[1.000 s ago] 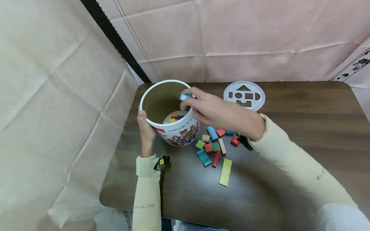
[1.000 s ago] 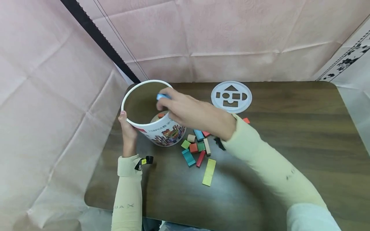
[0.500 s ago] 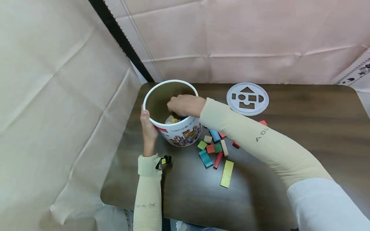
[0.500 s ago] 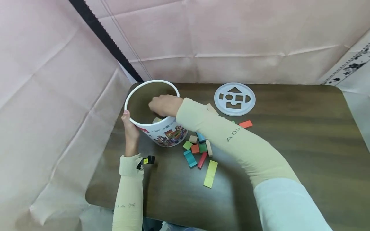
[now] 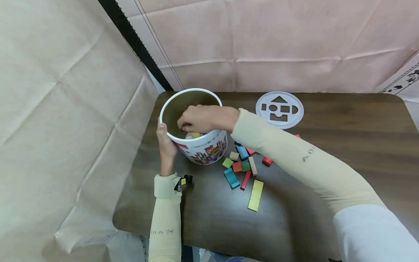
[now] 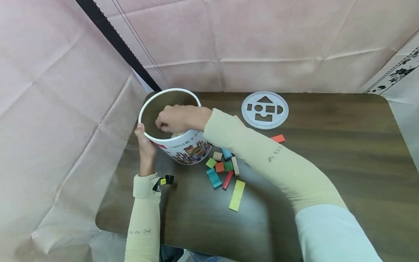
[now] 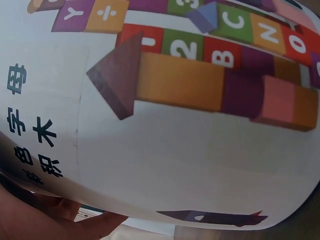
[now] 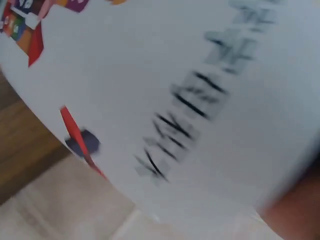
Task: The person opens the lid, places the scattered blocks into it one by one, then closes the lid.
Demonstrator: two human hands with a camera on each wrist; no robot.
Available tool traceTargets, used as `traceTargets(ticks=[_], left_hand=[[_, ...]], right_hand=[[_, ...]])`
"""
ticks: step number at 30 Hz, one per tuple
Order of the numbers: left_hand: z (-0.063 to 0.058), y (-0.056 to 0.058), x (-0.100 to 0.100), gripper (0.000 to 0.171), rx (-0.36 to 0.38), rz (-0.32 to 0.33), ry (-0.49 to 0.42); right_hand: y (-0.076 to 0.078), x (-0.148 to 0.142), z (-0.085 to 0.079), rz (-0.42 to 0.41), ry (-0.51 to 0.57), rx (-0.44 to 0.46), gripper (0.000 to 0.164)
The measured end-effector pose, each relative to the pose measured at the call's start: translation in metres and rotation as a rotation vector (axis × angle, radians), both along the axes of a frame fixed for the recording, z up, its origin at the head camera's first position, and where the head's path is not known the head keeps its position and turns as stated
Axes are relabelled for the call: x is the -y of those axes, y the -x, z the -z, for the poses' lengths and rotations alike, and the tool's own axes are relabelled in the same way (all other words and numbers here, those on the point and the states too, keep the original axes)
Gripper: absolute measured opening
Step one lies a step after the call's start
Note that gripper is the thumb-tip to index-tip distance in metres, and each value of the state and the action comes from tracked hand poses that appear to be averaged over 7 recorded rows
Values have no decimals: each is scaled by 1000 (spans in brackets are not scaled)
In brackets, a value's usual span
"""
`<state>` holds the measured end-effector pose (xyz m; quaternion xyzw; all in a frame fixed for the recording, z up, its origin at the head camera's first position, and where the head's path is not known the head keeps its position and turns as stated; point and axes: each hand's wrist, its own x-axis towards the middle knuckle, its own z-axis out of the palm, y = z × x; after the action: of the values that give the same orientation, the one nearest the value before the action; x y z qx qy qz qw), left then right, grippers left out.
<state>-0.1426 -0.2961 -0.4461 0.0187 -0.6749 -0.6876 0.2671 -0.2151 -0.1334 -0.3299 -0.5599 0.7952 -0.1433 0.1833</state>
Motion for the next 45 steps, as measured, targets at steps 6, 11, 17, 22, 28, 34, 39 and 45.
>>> traceTargets(ticks=[6,11,17,22,28,34,39,45], left_hand=[[-4,2,2,77,-16,-25,49],[-8,0,1,76,31,-33,57],[-11,1,1,73,53,-33,63],[-14,2,2,71,47,-49,36],[-15,3,7,71,38,-49,45],[-10,-2,5,73,86,-49,58],[-5,-5,3,75,128,-65,60],[-2,-6,0,75,153,-58,78]], right_hand=[[-32,-44,-22,120,270,-164,21],[-72,-99,-19,242,386,-194,23],[-113,-146,19,424,198,-198,31],[-155,-152,80,540,-215,-51,58],[-193,-136,129,675,-446,72,92],[-202,-138,147,701,-448,11,90],[-198,-147,156,695,-386,46,92],[-191,-164,148,726,-288,147,80]])
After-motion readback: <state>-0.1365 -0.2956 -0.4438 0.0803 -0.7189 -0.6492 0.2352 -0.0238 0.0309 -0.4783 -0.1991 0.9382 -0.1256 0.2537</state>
